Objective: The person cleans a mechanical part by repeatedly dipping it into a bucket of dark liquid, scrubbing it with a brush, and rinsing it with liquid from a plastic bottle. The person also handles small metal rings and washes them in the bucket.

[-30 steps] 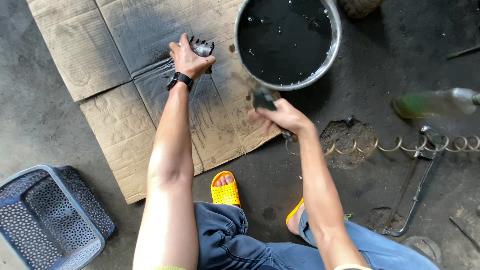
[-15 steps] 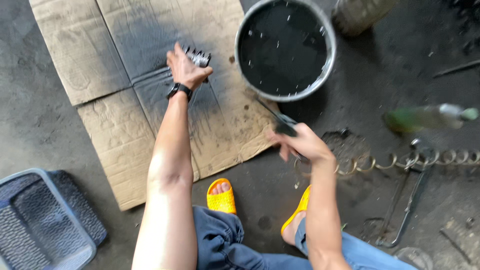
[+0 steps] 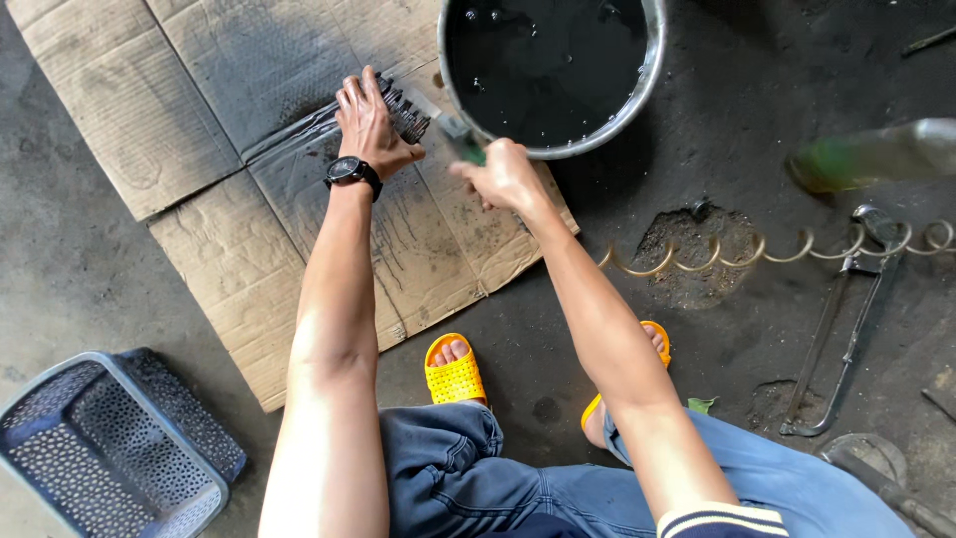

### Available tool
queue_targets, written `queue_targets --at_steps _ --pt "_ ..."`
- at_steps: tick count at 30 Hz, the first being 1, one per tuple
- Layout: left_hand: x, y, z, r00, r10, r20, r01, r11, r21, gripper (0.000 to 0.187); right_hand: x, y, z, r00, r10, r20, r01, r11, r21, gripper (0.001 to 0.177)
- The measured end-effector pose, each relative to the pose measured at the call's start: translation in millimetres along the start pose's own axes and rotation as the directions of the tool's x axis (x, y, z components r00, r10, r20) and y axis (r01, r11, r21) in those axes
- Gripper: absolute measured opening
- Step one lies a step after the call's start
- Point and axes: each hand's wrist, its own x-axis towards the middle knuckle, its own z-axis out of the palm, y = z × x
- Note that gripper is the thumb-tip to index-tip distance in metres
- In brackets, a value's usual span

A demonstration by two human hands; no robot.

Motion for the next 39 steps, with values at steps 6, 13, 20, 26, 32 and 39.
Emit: queue_targets --at_steps 6,13,20,26,32,39 --pt "3 -2 6 1.000 0.023 -0.007 -0.023 0.999 -0.023 0.125 -6 1 -9 0.991 0.007 0.134 -0.014 0.999 0.050 0.023" --pt "4 -10 8 0.999 -0.029 -0.037 0.029 0.999 -0.015 0.130 -20 33 -11 0.996 0.001 0.089 -0.006 0.999 0.053 0.024" --pt "7 -6 6 0.999 -0.005 -0.048 0.003 1.000 -0.028 0.124 -22 28 -6 1.000 -0.006 0.012 0.005 0.999 0.033 0.027" --pt "21 -8 -6 0.889 -0.446 0.101 0.437 0.764 -0.474 0.069 -19 54 -5 0.988 -0.142 -0.063 0.140 0.990 -0.028 0.029" --pt "48 -40 11 0.769 -0.626 0.132 0.403 0.314 -0.859 0.032 -7 102 50 0.917 -0.380 -0.126 0.325 0.890 -0.320 0.035" --pt "43 -20 -19 0.736 -0.630 0.250 0.354 0.043 -0.934 0.030 19 121 155 0.827 -0.465 -0.318 0.057 0.631 -0.774 0.050"
